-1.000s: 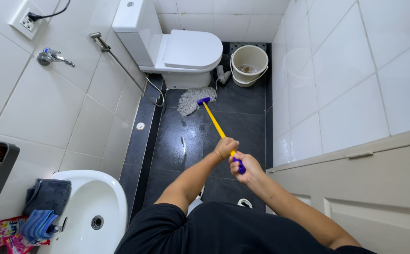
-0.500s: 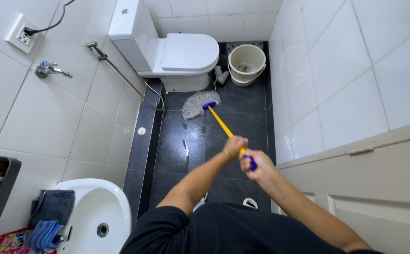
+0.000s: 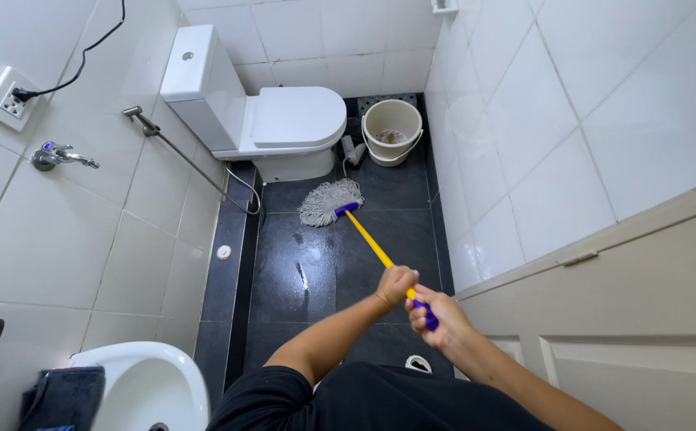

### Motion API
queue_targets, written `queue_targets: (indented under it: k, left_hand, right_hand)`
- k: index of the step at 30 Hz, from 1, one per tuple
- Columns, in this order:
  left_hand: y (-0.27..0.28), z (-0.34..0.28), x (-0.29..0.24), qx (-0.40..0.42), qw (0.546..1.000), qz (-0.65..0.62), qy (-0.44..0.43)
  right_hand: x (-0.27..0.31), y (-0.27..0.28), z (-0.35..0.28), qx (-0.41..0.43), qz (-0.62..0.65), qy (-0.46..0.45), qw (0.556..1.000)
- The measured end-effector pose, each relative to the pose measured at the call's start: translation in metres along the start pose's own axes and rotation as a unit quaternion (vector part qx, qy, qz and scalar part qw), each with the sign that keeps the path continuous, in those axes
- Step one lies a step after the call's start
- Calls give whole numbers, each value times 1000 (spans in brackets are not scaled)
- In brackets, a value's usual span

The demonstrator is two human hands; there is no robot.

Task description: The recorder mops a bathroom floor using a mop.

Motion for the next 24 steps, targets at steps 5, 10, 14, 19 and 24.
queue_targets:
  k: [5, 10, 14, 19, 24]
  left_hand:
    - [5, 9, 51, -2, 1000, 12, 18]
    - [-19, -9, -18, -94, 906, 236, -339]
    - [-42, -19, -15, 4, 1000, -5, -3]
    - [-27, -13, -2, -49, 951, 232, -197]
    - [3, 0, 30, -26, 999, -16, 41]
  right_hand:
    - [-4, -3, 41, 27, 26, -3, 999]
    - [1, 22, 41, 106, 78, -79, 988]
    - [-2, 48, -12, -19, 64, -55, 996]
    - [-10, 36, 32, 17, 39, -21, 999]
    - [-11, 13, 19, -8, 54, -15, 998]
Point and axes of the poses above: each hand's wrist, its own z-axis towards the middle knuckle, its own y-axis out of the back of the hand, x = y × z, the point moved 9 cm from there along z, towards the middle knuckle, and after that the axes turned 5 degrees about x, right-handed, at the moved point
